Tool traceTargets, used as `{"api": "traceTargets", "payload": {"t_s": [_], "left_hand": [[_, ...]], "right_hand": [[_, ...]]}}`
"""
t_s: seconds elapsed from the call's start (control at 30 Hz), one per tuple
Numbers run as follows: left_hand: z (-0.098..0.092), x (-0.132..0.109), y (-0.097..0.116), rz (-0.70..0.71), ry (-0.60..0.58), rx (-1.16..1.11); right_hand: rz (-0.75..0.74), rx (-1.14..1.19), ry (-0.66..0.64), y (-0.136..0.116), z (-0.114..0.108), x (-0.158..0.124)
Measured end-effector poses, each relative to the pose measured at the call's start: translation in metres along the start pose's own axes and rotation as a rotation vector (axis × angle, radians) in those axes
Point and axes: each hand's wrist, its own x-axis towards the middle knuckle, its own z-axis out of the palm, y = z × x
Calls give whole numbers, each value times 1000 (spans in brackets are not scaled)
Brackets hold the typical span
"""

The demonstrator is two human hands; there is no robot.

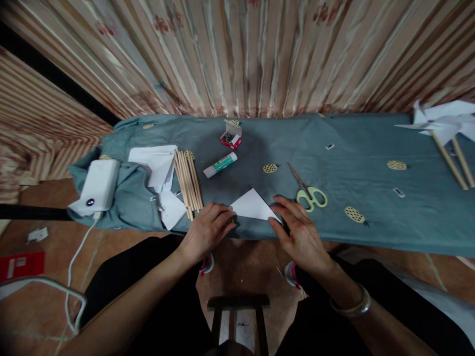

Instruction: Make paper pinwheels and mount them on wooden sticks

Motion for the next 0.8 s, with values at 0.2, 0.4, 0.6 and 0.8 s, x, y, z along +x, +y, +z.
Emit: {"api": "traceTargets", "payload": {"t_s": [0.2, 0.4, 0.6, 0.8], "left_hand": [[1, 5, -1, -30, 19, 1], [0, 14, 1, -62, 53, -32], [3, 22, 1, -78, 87, -88], [7, 28, 2, -53, 105, -123]], "right_hand": [[143, 171, 54, -8, 1, 5], [351, 448, 5, -12, -2, 12], [448, 734, -17, -11, -3, 24], [423, 731, -71, -14, -7, 26]]}}
